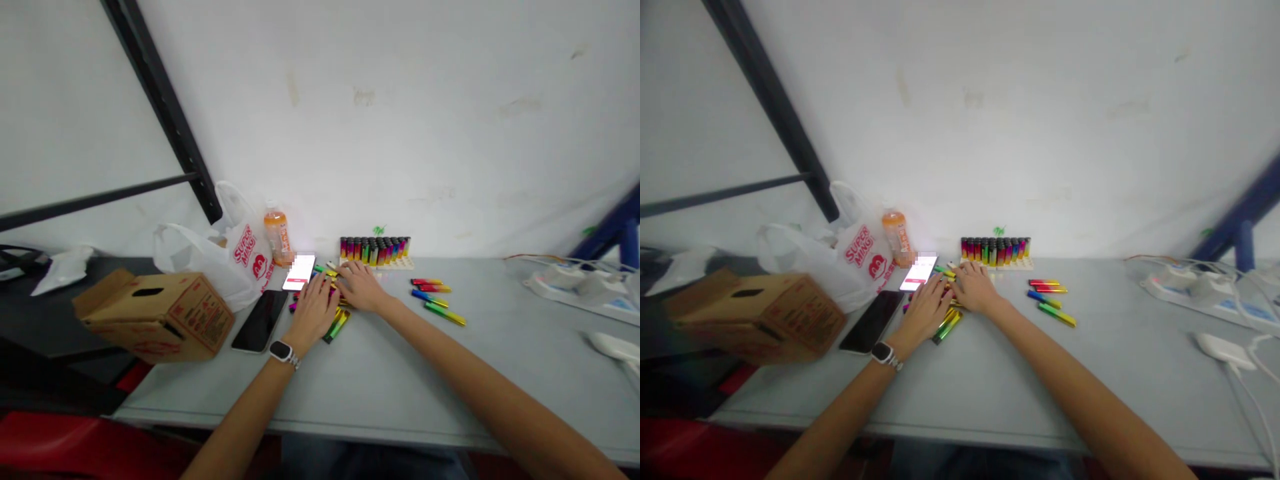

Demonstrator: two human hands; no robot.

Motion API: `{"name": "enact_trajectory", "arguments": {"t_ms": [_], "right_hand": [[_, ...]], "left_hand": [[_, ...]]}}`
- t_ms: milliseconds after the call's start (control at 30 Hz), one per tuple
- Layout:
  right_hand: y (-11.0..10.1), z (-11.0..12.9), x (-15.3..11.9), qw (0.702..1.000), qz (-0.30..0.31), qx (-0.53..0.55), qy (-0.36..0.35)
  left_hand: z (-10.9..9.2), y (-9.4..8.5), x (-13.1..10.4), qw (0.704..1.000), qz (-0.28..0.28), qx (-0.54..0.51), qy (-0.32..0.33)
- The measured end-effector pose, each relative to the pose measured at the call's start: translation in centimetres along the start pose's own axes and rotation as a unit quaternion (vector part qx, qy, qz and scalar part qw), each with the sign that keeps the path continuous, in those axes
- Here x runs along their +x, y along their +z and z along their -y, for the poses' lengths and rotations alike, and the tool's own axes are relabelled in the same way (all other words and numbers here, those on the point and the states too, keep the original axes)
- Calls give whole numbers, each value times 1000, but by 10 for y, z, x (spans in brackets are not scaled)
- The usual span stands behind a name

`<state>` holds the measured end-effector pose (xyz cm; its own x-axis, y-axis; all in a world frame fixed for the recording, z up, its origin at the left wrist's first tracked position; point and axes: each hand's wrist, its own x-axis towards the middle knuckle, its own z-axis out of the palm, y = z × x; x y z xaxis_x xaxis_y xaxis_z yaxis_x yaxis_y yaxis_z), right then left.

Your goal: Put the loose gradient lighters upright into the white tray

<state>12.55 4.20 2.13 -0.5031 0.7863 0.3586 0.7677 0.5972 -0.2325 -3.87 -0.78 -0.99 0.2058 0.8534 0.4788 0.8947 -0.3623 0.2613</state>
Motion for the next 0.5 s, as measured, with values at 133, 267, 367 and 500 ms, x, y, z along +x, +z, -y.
{"name": "enact_trajectory", "arguments": {"t_ms": [133, 267, 367, 500], "right_hand": [[15, 4, 39, 998, 53, -22, -29], [29, 12, 58, 993, 103, -44, -20], [37, 11, 50, 992, 118, -40, -31], [38, 1, 28, 992, 118, -18, -42]], "left_hand": [[0, -5, -24, 999, -18, 31, -21], [-4, -12, -33, 998, 29, 46, -33], [-12, -16, -33, 996, 57, 60, -28], [-22, -18, -37, 996, 70, 62, -9]]}}
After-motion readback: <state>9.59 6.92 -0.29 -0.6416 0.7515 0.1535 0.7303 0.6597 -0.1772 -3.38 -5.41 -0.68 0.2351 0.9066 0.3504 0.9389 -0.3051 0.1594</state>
